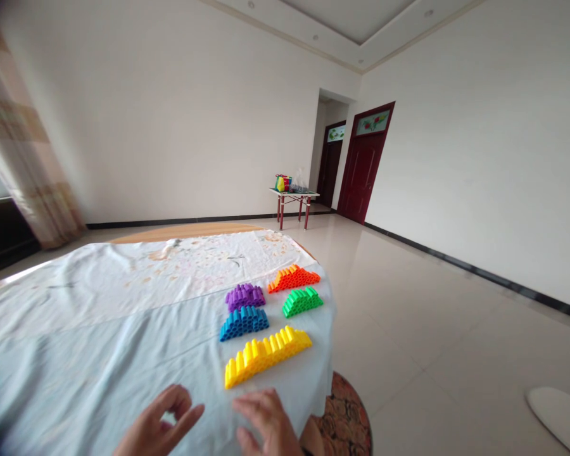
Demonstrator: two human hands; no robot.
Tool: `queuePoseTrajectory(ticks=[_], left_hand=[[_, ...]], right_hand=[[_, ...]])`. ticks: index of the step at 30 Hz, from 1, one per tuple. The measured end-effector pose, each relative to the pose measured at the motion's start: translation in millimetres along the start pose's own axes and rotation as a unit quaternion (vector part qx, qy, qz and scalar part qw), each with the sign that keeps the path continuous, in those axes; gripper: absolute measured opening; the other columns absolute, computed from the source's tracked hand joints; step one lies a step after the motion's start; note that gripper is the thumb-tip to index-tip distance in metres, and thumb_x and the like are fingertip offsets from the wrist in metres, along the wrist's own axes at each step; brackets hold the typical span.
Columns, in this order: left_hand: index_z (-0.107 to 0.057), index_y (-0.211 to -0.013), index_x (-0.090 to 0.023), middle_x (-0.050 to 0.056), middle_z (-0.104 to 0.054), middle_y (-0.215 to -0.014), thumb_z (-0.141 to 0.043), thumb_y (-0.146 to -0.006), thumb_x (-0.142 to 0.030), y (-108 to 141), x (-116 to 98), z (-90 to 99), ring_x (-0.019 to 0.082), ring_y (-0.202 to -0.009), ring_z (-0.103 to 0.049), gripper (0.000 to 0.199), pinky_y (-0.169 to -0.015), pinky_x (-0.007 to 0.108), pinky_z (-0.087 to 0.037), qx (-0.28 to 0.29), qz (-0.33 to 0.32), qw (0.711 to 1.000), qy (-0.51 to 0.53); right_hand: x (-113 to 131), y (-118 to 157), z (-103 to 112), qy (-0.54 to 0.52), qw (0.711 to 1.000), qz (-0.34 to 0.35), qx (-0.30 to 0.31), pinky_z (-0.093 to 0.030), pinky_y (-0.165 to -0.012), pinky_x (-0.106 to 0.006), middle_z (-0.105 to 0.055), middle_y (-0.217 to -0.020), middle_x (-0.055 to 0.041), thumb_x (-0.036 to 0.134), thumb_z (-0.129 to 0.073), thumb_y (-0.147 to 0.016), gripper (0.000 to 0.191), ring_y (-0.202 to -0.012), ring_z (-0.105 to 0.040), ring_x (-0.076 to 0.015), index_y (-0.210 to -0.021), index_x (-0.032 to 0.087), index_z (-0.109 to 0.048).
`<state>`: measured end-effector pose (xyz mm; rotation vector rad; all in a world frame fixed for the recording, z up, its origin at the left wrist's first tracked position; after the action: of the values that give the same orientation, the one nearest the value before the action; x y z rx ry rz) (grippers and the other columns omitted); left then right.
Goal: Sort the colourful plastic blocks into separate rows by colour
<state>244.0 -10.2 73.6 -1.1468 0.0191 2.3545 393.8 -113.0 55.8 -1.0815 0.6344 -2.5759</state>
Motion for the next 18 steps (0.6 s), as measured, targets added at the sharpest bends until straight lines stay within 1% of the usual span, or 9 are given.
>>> queuePoseTrajectory(ticks=[1, 3, 5, 6, 8, 10, 12, 15, 18], left_hand=[[-0.059, -0.072, -0.021, 0.001, -0.06, -0.073, -0.057, -0.07, -0.056, -8, -3, -4.1, 0.014, -0.063, -0.057, 0.035, -0.052, 0.023, -0.047, 0.006, -0.008, 1.0, -0.004], [-0.06, -0.102, -0.024, 0.006, -0.062, -0.101, -0.061, -0.069, -0.051, -23, -9, -13.2, 0.019, -0.085, -0.063, 0.042, -0.066, 0.028, -0.052, 0.023, -0.023, 0.999, -0.01], [-0.051, -0.12, -0.026, 0.008, -0.057, -0.117, -0.062, -0.07, -0.047, -37, -17, -24.4, 0.023, -0.103, -0.059, 0.056, -0.085, 0.036, -0.05, 0.05, -0.037, 0.998, -0.025], [-0.048, -0.124, -0.025, 0.009, -0.056, -0.12, -0.062, -0.07, -0.045, -43, -21, -31.2, 0.024, -0.108, -0.056, 0.06, -0.092, 0.039, -0.046, 0.068, -0.038, 0.996, -0.039], [-0.044, -0.129, -0.021, 0.012, -0.052, -0.125, -0.063, -0.069, -0.041, -53, -25, -45.6, 0.026, -0.116, -0.051, 0.066, -0.1, 0.043, -0.039, 0.104, -0.03, 0.992, -0.068], [-0.042, -0.13, -0.017, 0.015, -0.05, -0.127, -0.064, -0.066, -0.039, -60, -28, -58.9, 0.028, -0.119, -0.048, 0.071, -0.101, 0.044, -0.037, 0.132, -0.019, 0.987, -0.088], [-0.042, -0.129, -0.016, 0.016, -0.052, -0.125, -0.066, -0.063, -0.038, -65, -29, -69.6, 0.029, -0.117, -0.049, 0.074, -0.099, 0.044, -0.039, 0.147, -0.014, 0.984, -0.097], [-0.046, -0.126, -0.015, 0.015, -0.055, -0.117, -0.067, -0.061, -0.036, -70, -28, -81.0, 0.03, -0.112, -0.051, 0.072, -0.097, 0.043, -0.04, 0.158, -0.007, 0.981, -0.112], [-0.051, -0.12, -0.016, 0.014, -0.056, -0.111, -0.066, -0.06, -0.032, -71, -28, -86.7, 0.03, -0.108, -0.052, 0.064, -0.092, 0.042, -0.042, 0.162, 0.001, 0.978, -0.131]], right_hand=[[-13, -4, 29, 0.0, 0.998, -0.065, -0.021, -0.044, -0.096, -0.034, -0.058, -0.121, -0.0047, 0.018, -0.053, -0.083, 0.046, -0.111, -0.053, -0.0191, -0.128, 0.03, -0.048], [-39, -12, 82, 0.006, 0.987, -0.152, -0.057, -0.04, -0.1, -0.036, -0.049, -0.13, -0.0052, 0.02, -0.056, -0.08, 0.05, -0.121, -0.045, -0.0207, -0.128, 0.029, -0.048], [-69, -21, 112, 0.028, 0.976, -0.212, -0.041, -0.036, -0.103, -0.038, -0.043, -0.135, -0.0066, 0.02, -0.06, -0.075, 0.056, -0.125, -0.04, -0.0227, -0.129, 0.026, -0.048], [-85, -25, 119, 0.045, 0.97, -0.238, -0.023, -0.033, -0.104, -0.039, -0.041, -0.136, -0.0076, 0.02, -0.064, -0.071, 0.062, -0.127, -0.037, -0.0238, -0.13, 0.025, -0.047], [-115, -32, 120, 0.08, 0.958, -0.272, 0.028, -0.028, -0.107, -0.039, -0.039, -0.136, -0.0094, 0.02, -0.072, -0.061, 0.076, -0.128, -0.034, -0.0256, -0.132, 0.022, -0.044], [-136, -38, 108, 0.105, 0.948, -0.288, 0.084, -0.026, -0.107, -0.038, -0.038, -0.136, -0.0099, 0.02, -0.078, -0.052, 0.088, -0.127, -0.034, -0.0268, -0.132, 0.022, -0.043], [-148, -44, 93, 0.121, 0.94, -0.291, 0.128, -0.027, -0.105, -0.036, -0.039, -0.133, -0.0092, 0.021, -0.081, -0.046, 0.094, -0.124, -0.036, -0.0269, -0.132, 0.023, -0.043], [-154, -53, 73, 0.144, 0.932, -0.284, 0.17, -0.033, -0.099, -0.034, -0.045, -0.123, -0.0078, 0.025, -0.083, -0.041, 0.093, -0.116, -0.041, -0.0267, -0.127, 0.023, -0.048], [-154, -58, 61, 0.174, 0.923, -0.277, 0.202, -0.037, -0.089, -0.034, -0.051, -0.108, -0.0052, 0.033, -0.083, -0.041, 0.077, -0.106, -0.044, -0.0274, -0.113, 0.024, -0.057]])
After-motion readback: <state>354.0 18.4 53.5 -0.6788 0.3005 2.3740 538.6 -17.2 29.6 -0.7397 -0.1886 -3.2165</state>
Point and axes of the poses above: each hand's wrist, its own y-axis away from the middle knuckle, its own z-axis out of the back of the hand, x = y × z, the point moved 10 cm from there along -y, towards the middle knuckle
